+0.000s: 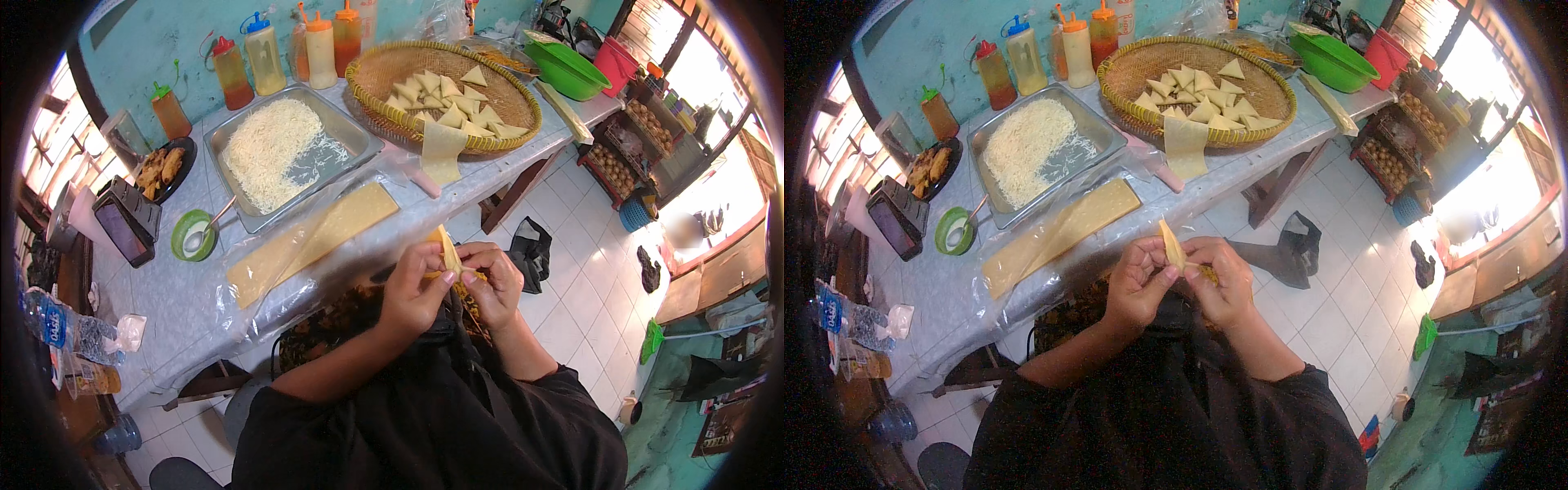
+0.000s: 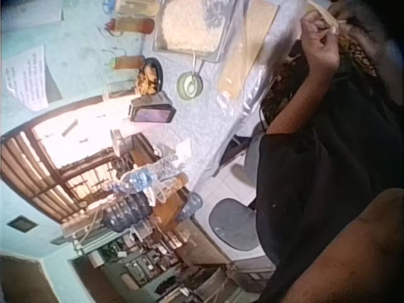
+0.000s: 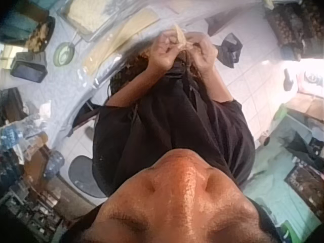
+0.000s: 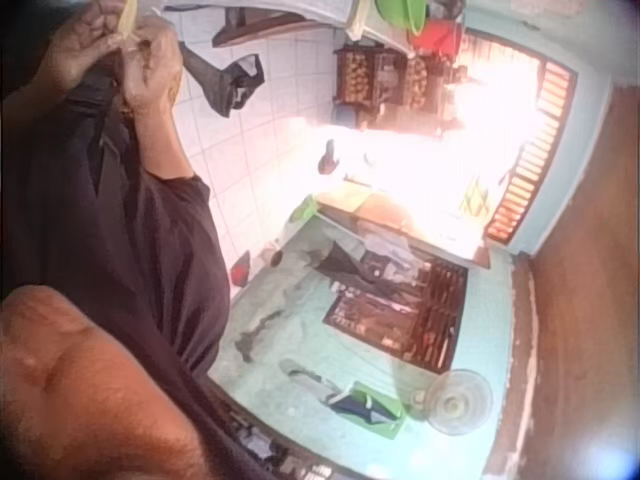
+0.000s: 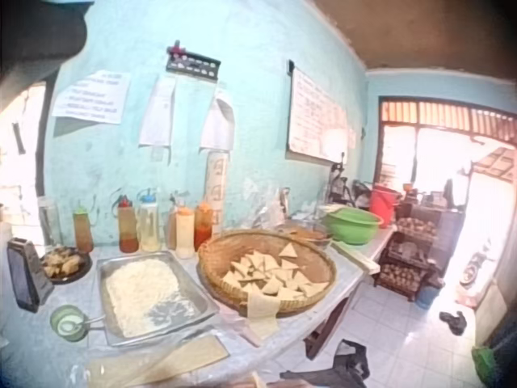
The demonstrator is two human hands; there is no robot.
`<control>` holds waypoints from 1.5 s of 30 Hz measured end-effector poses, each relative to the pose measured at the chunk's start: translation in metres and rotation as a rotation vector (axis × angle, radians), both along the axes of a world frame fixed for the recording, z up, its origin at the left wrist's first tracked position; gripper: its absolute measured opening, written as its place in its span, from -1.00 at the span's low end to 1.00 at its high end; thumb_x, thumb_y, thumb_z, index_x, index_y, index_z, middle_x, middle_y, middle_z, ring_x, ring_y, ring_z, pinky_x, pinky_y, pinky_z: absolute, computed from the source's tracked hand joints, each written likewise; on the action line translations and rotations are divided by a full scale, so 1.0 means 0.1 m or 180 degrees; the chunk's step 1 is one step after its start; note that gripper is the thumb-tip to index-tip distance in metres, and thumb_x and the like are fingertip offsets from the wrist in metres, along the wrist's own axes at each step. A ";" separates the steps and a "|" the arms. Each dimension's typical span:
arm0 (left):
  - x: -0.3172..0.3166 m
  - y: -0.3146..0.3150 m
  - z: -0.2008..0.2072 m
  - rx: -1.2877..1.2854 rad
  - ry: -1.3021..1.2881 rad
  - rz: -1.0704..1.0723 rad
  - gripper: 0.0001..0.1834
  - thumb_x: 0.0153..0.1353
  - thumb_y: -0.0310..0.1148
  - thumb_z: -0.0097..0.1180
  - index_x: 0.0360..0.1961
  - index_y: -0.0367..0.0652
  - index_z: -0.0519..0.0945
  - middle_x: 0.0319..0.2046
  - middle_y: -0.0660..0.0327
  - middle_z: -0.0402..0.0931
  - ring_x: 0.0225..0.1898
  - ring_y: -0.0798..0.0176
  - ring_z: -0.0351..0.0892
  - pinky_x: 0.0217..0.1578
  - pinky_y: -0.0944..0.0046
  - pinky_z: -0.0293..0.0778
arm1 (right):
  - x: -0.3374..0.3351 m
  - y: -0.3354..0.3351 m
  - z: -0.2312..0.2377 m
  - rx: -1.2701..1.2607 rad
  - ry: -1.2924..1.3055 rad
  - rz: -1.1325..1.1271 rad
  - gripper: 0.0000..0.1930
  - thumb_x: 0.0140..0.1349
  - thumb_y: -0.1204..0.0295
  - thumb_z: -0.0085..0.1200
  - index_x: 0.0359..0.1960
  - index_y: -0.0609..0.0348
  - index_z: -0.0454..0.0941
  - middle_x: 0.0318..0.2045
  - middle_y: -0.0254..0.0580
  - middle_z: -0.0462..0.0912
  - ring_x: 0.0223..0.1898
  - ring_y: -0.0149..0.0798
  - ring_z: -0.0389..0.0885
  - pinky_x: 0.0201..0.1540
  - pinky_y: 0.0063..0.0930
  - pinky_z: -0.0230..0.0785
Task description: The person folds square pastry sheets into triangles, fills them with shredded cheese using a spoon, seals the edges, and places the finished samosas into a woven basket. The process is repeated continuously with multiple units.
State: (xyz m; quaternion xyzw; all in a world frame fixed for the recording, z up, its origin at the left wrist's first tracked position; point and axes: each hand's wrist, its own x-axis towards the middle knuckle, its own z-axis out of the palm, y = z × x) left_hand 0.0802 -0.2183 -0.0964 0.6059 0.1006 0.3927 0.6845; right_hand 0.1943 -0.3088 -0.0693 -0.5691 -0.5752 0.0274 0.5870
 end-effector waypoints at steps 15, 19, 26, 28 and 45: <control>-0.18 0.17 0.30 -0.1786 0.0140 -0.0840 -0.62 0.19 -0.53 -0.03 0.06 -0.35 0.40 -0.04 0.05 0.48 0.00 0.14 0.50 0.07 0.10 0.42 | 0.29 0.07 -0.05 0.0139 0.3868 0.0927 -0.89 0.19 0.41 -0.10 -0.33 0.19 0.37 -0.36 -0.22 0.55 -0.36 -0.30 0.55 -0.21 -0.42 0.42; -0.19 0.21 0.32 -0.1755 0.0052 -0.0751 -0.62 0.17 -0.52 -0.02 0.04 -0.38 0.41 -0.03 0.02 0.48 0.01 0.10 0.49 0.08 0.04 0.40 | 0.33 0.09 -0.06 0.0251 0.4113 0.0970 -0.88 0.21 0.38 -0.11 -0.32 0.15 0.37 -0.28 -0.24 0.58 -0.23 -0.27 0.59 -0.14 -0.41 0.41; -0.20 0.22 0.34 -0.1754 -0.0476 -0.0698 -0.65 0.16 -0.54 -0.03 0.00 -0.38 0.43 -0.05 0.00 0.48 0.03 0.04 0.48 0.10 -0.01 0.38 | 0.09 0.16 -0.30 -0.0058 0.3415 0.1388 -0.26 0.10 -0.03 0.01 0.21 0.25 0.23 0.19 -0.11 0.33 0.25 -0.14 0.22 0.28 -0.26 -0.03; -0.21 0.23 0.33 -0.1715 -0.0563 -0.0667 -0.65 0.16 -0.54 -0.03 0.00 -0.38 0.43 -0.05 0.00 0.48 0.03 0.03 0.48 0.10 -0.01 0.39 | 0.03 0.19 -0.40 -0.0278 0.3127 0.1551 -0.21 0.11 -0.06 -0.01 0.25 0.27 0.18 0.23 -0.12 0.27 0.28 -0.15 0.16 0.29 -0.26 -0.07; -0.36 0.28 0.42 -0.1706 -0.0593 -0.0661 -0.63 0.14 -0.53 -0.10 0.01 -0.37 0.42 -0.03 -0.03 0.47 0.01 0.02 0.50 0.04 0.04 0.46 | 0.46 0.18 0.02 -0.0462 0.4265 0.0402 -0.52 0.33 0.19 -0.17 0.12 0.35 0.31 0.01 -0.03 0.50 -0.01 -0.16 0.54 0.05 -0.29 0.39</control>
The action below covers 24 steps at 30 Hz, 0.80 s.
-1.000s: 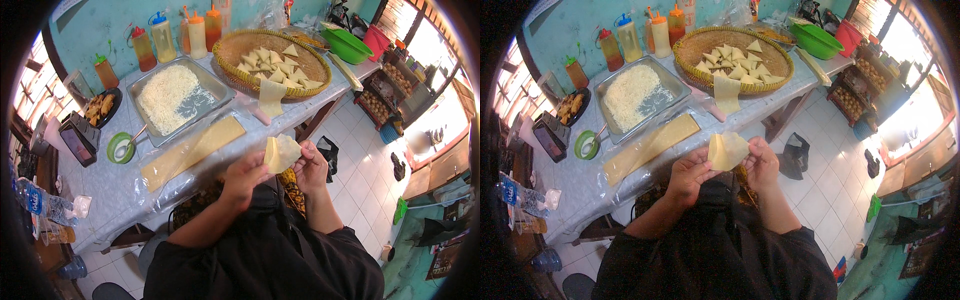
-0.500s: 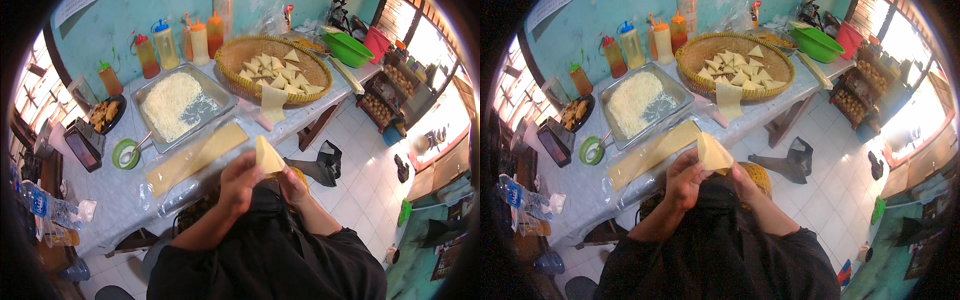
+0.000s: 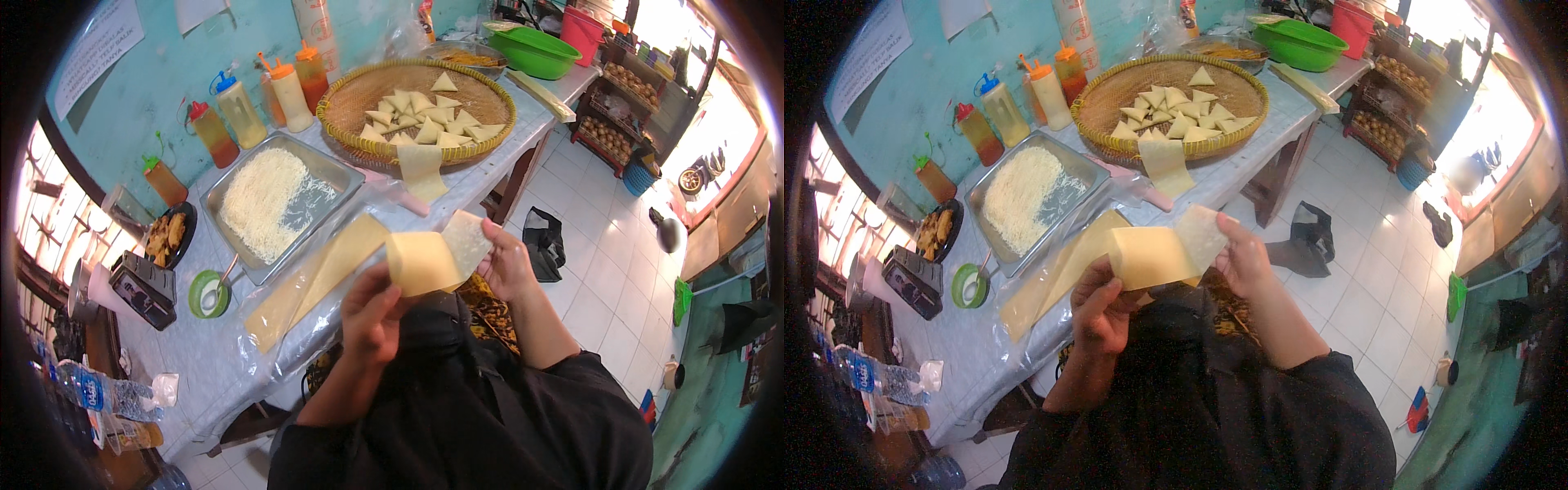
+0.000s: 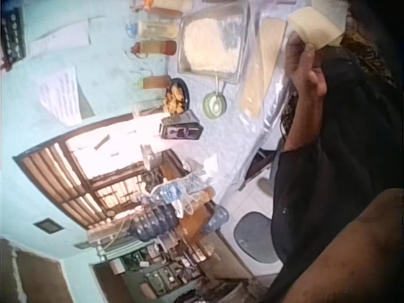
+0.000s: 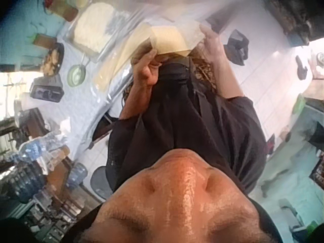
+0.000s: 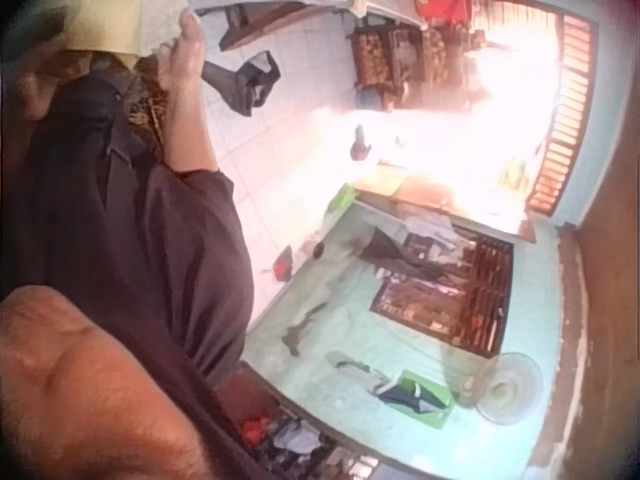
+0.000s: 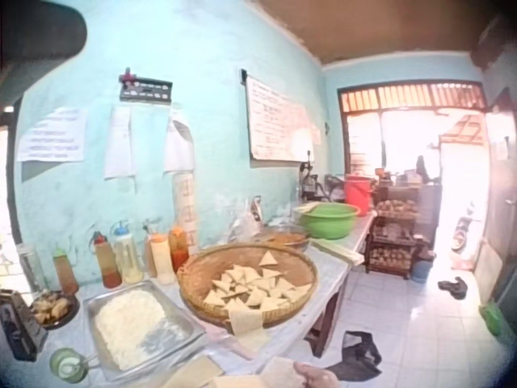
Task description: The person folds square pastry sheets into triangles, fills them with shredded cheese using a spoon, seals the edges, and places the finished samosas into a woven basket. The process is repeated continuously with multiple units.
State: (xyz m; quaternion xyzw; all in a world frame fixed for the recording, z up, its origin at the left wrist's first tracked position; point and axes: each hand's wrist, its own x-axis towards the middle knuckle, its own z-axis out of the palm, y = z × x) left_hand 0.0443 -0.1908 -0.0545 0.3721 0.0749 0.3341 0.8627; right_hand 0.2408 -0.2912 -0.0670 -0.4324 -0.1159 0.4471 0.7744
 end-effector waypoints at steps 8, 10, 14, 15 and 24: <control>-0.06 0.14 0.08 -0.0313 -0.0350 0.0236 -0.64 0.22 -0.53 -0.13 0.07 -0.32 0.38 -0.03 0.01 0.46 -0.02 0.07 0.52 -0.01 0.04 0.52 | 0.49 -0.24 0.07 0.0924 0.0625 -0.0201 -0.54 0.38 0.20 -0.35 0.15 0.27 0.30 0.02 0.07 0.51 0.03 -0.02 0.52 0.10 -0.15 0.38; -0.10 0.18 0.11 -0.0368 -0.0495 0.0308 -0.63 0.23 -0.53 -0.15 0.09 -0.33 0.35 -0.02 0.00 0.45 -0.04 0.06 0.53 -0.01 0.03 0.52 | 0.69 -0.34 -0.07 0.1216 0.0640 -0.0215 -0.54 0.38 0.22 -0.35 0.12 0.34 0.31 0.02 0.12 0.49 0.06 0.01 0.48 0.14 -0.13 0.34; -0.27 0.35 0.13 -0.0337 -0.0895 0.0202 -0.55 0.26 -0.48 -0.18 0.18 -0.36 0.22 0.09 -0.09 0.35 0.09 0.00 0.42 0.08 0.04 0.46 | 1.03 -0.55 -0.27 0.1409 0.0693 -0.0288 -0.54 0.37 0.21 -0.36 0.12 0.32 0.28 0.07 0.05 0.44 0.12 -0.01 0.40 0.21 -0.11 0.19; -0.32 0.40 0.11 -0.0362 -0.1043 0.0179 -0.52 0.27 -0.51 -0.21 0.22 -0.38 0.15 0.16 -0.12 0.25 0.14 -0.06 0.36 0.12 0.01 0.42 | 1.12 -0.60 -0.32 0.1512 0.0676 -0.0219 -0.54 0.37 0.22 -0.36 0.12 0.33 0.28 0.07 0.06 0.44 0.12 -0.01 0.40 0.21 -0.11 0.19; -0.62 0.55 0.24 -0.0574 -0.1638 0.0336 -0.49 0.25 -0.59 -0.28 0.24 -0.40 0.06 0.17 -0.15 0.20 0.16 -0.11 0.32 0.12 -0.08 0.39 | 1.46 -0.91 -0.31 0.1074 0.0458 -0.0968 -0.55 0.36 0.20 -0.32 0.06 0.36 0.31 0.02 0.07 0.47 0.09 0.04 0.41 0.20 -0.08 0.20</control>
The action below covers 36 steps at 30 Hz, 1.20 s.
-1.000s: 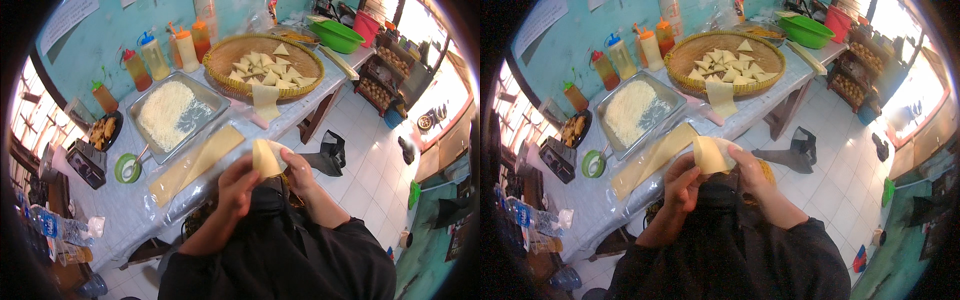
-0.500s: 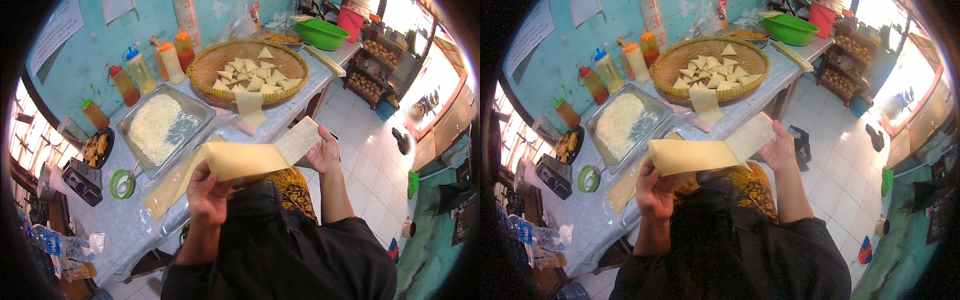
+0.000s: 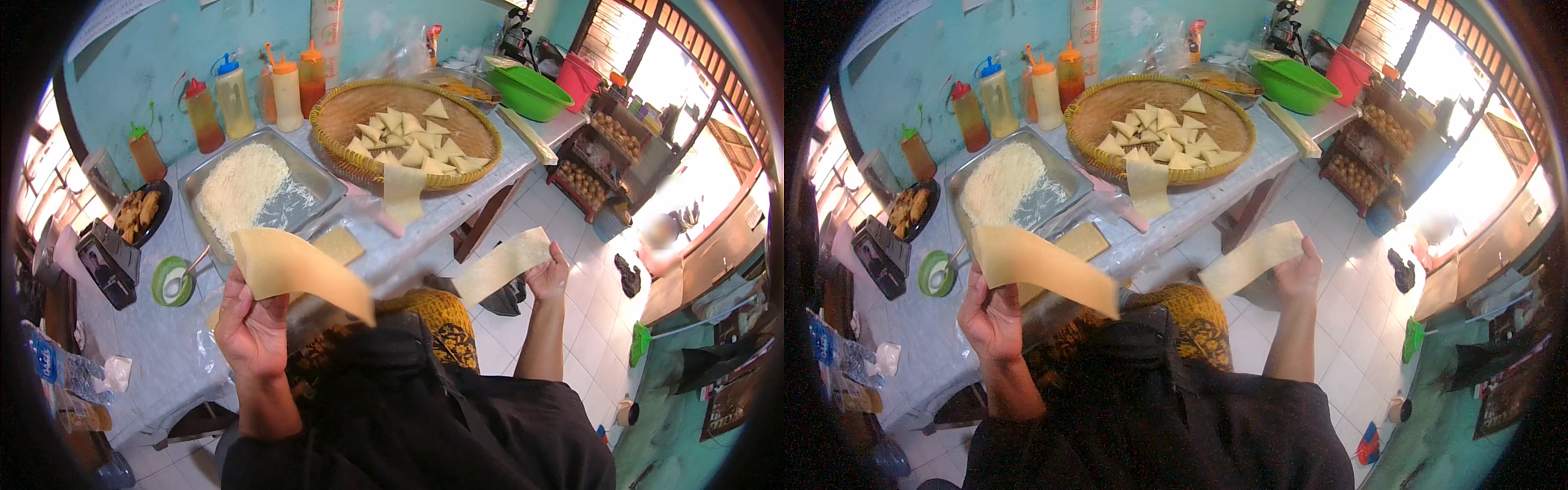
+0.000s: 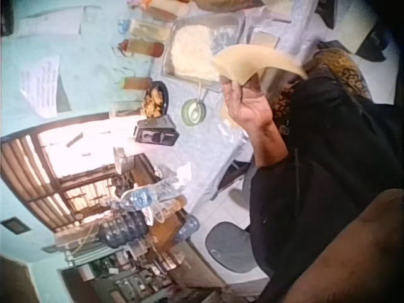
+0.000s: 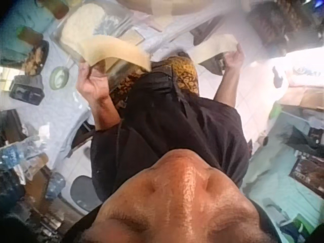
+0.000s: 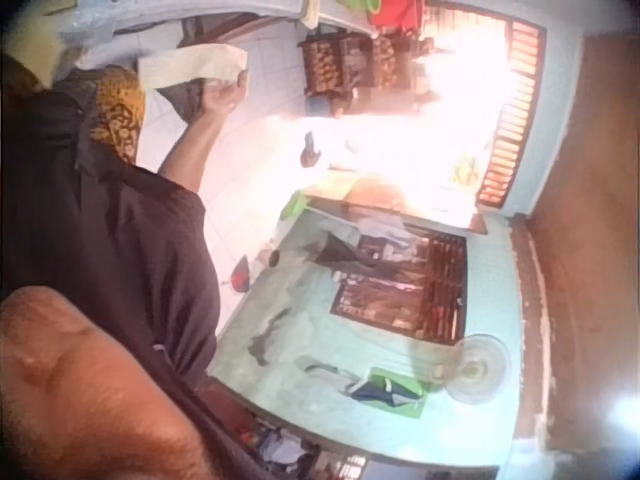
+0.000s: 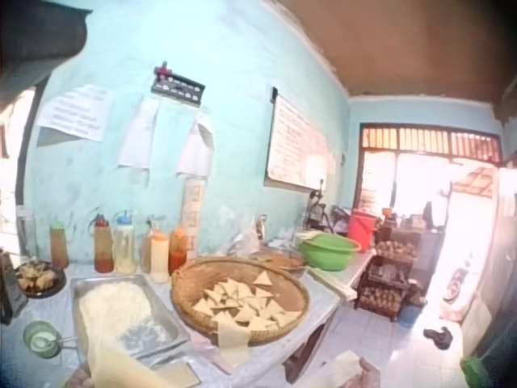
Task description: The person folds square pastry sheets into triangles, fills them with shredded cheese using a spoon, seals the edges, and places the finished samosas into a woven basket. The process is repeated continuously with multiple units.
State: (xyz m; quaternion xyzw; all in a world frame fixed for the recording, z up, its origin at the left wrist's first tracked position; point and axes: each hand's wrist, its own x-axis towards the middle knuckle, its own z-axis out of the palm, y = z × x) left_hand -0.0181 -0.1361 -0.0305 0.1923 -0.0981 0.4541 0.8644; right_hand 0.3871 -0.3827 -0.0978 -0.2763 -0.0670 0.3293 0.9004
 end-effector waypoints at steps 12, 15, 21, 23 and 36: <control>-0.10 -0.01 0.04 0.0247 0.1021 -0.0308 -0.62 0.13 -0.58 -0.07 0.00 -0.45 0.39 -0.10 -0.11 0.49 -0.11 -0.07 0.57 -0.19 -0.08 0.61 | -0.20 0.46 1.14 -0.1193 -0.2217 0.0602 -0.40 0.16 0.10 -0.07 0.08 0.39 0.35 -0.18 0.06 0.58 -0.16 -0.02 0.60 0.01 -0.17 0.39; -0.11 -0.02 0.07 0.0299 0.1043 -0.0398 -0.65 0.08 -0.57 -0.02 -0.06 -0.45 0.44 -0.16 -0.10 0.53 -0.13 -0.07 0.58 -0.22 -0.06 0.62 | -0.21 0.83 1.38 -0.0938 -0.2343 0.0957 -0.41 0.18 0.13 -0.10 0.09 0.41 0.33 -0.17 0.11 0.58 -0.17 0.00 0.60 -0.02 -0.16 0.42; -0.13 -0.03 0.04 0.0341 0.1100 -0.0657 -0.64 0.09 -0.57 0.03 -0.04 -0.44 0.45 -0.13 -0.07 0.52 -0.13 -0.01 0.58 -0.21 0.06 0.63 | -0.34 1.84 1.68 -0.0711 -0.2291 0.1892 -0.46 0.25 0.16 -0.14 0.15 0.32 0.30 -0.10 0.00 0.57 -0.09 -0.04 0.59 0.00 -0.21 0.43; -0.13 -0.03 0.00 0.0348 0.1121 -0.0635 -0.63 0.09 -0.57 0.04 -0.03 -0.44 0.45 -0.12 -0.07 0.52 -0.12 -0.01 0.58 -0.19 0.06 0.62 | -0.30 2.20 1.70 -0.0812 -0.2418 0.1950 -0.51 0.28 0.15 -0.17 0.11 0.25 0.37 -0.14 -0.04 0.60 -0.10 -0.11 0.60 0.01 -0.24 0.43; 0.07 -0.19 0.16 0.0238 0.1527 -0.0626 -0.63 0.16 -0.52 -0.02 0.03 -0.33 0.40 -0.08 0.07 0.45 -0.05 0.13 0.50 -0.01 0.10 0.52 | -0.03 2.32 1.22 -0.3289 -0.5279 -0.1671 -0.44 0.18 -0.06 -0.08 -0.34 0.30 0.60 -0.44 -0.16 0.66 -0.41 -0.33 0.58 -0.38 -0.47 0.33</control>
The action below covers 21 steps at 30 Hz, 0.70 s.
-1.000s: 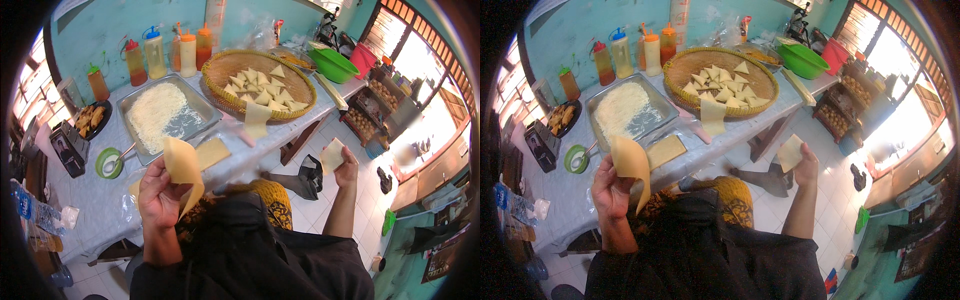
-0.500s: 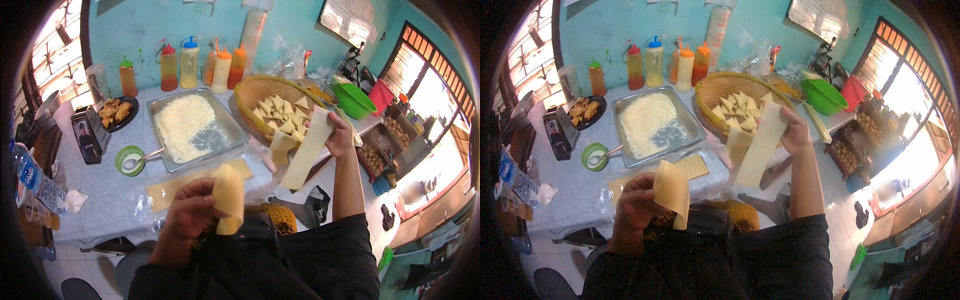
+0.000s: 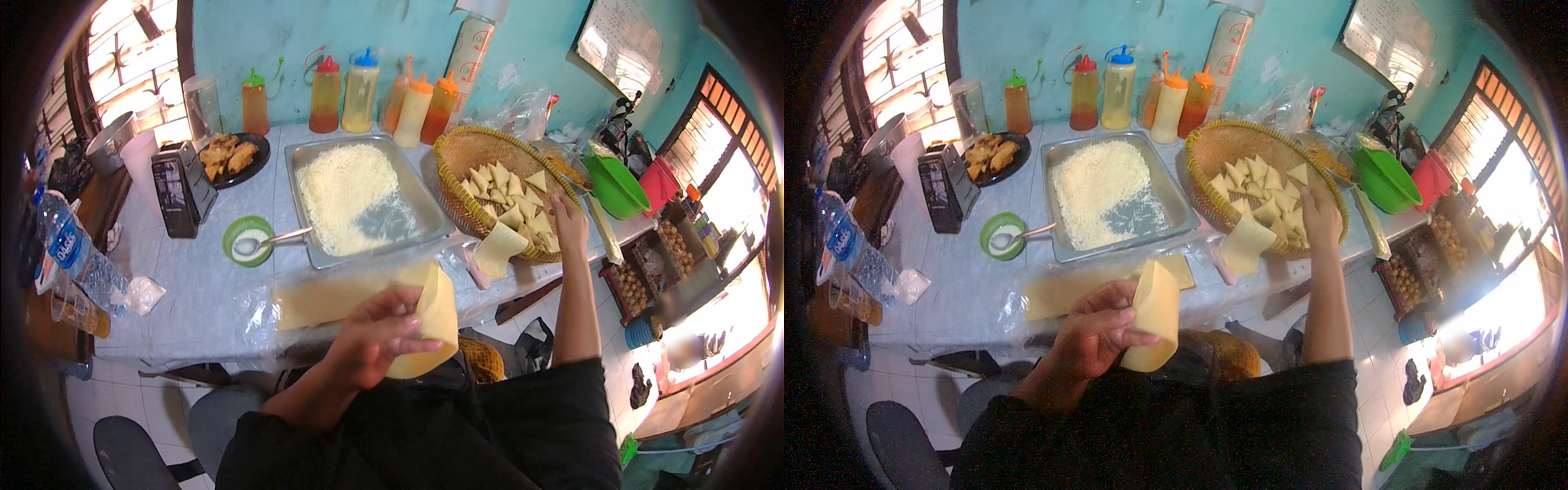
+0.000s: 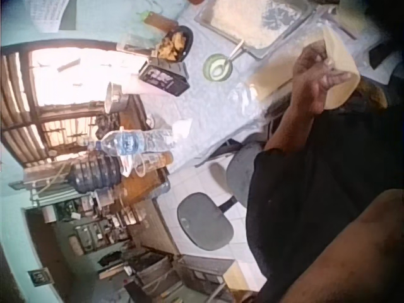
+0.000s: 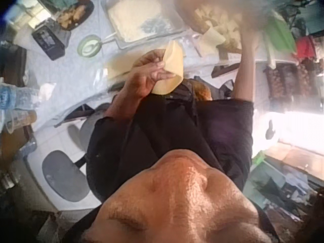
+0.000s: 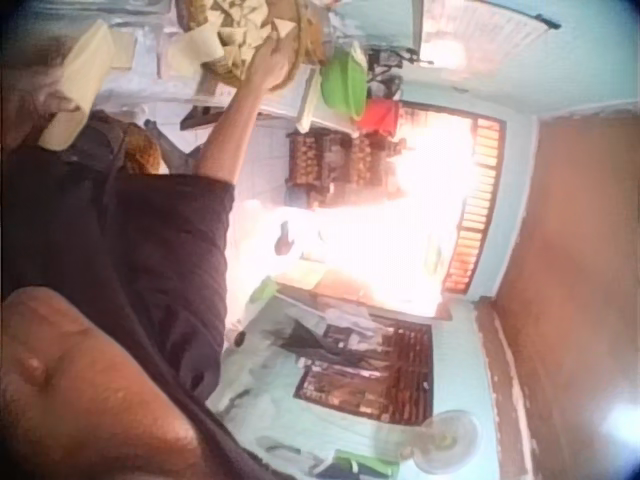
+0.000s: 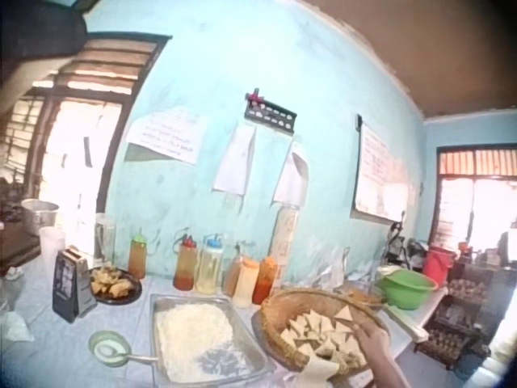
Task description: The person folds square pastry sheets into triangles, fills them with shredded cheese using a spoon, seals the edges, and places the finished samosas into a woven basket. The process is repeated continuously with multiple units.
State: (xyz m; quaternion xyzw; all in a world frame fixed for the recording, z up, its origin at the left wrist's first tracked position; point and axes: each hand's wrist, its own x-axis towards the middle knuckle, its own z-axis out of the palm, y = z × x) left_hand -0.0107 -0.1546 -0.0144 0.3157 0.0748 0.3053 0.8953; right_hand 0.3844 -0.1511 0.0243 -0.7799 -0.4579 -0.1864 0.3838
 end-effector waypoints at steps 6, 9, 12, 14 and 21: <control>0.38 -0.23 -0.07 -0.0047 0.0085 0.0349 -0.65 0.23 -0.51 -0.10 0.06 -0.24 0.35 -0.04 0.11 0.41 0.00 0.18 0.45 0.08 0.09 0.40 | -1.84 -0.94 -0.30 -0.0103 0.1612 0.2404 -0.72 0.09 0.44 0.11 -0.16 0.31 0.54 -0.31 -0.13 0.59 -0.36 -0.35 0.52 -0.32 -0.50 0.37; 0.48 -0.36 -0.15 0.0097 0.0265 0.0349 -0.65 0.22 -0.45 -0.10 0.04 -0.24 0.32 -0.05 0.11 0.40 0.04 0.19 0.42 0.08 0.08 0.38 | -2.11 -1.08 -0.32 0.0020 0.0684 0.2216 -0.62 -0.04 0.53 0.17 -0.11 0.29 0.51 -0.27 0.00 0.55 -0.25 -0.07 0.54 -0.23 -0.39 0.40; 0.54 -0.37 -0.29 -0.0009 0.0199 0.0214 -0.65 0.21 -0.41 -0.09 0.03 -0.24 0.32 -0.04 0.12 0.39 0.04 0.19 0.41 0.06 0.06 0.39 | -2.01 -1.14 -0.44 -0.0108 0.0494 0.2192 -0.60 -0.08 0.51 0.18 -0.12 0.28 0.51 -0.26 0.02 0.55 -0.26 0.00 0.53 -0.21 -0.33 0.40; 0.54 -0.37 -0.39 -0.0033 0.0267 0.0209 -0.65 0.21 -0.39 -0.09 0.02 -0.23 0.32 -0.02 0.12 0.39 0.04 0.18 0.41 0.06 0.05 0.39 | -1.98 -1.18 -0.53 -0.0169 0.0403 0.2226 -0.59 -0.11 0.48 0.19 -0.13 0.27 0.52 -0.24 0.02 0.55 -0.22 0.01 0.54 -0.18 -0.31 0.41; 0.61 -0.38 -0.56 -0.0300 0.0199 0.0318 -0.76 0.21 -0.42 0.02 -0.09 -0.16 0.42 -0.16 0.20 0.43 -0.08 0.23 0.46 -0.07 0.18 0.44 | -1.95 -1.26 -0.56 -0.0116 0.0521 0.2414 -0.59 -0.08 0.47 0.20 -0.11 0.27 0.51 -0.21 0.01 0.56 -0.19 0.03 0.54 -0.14 -0.32 0.41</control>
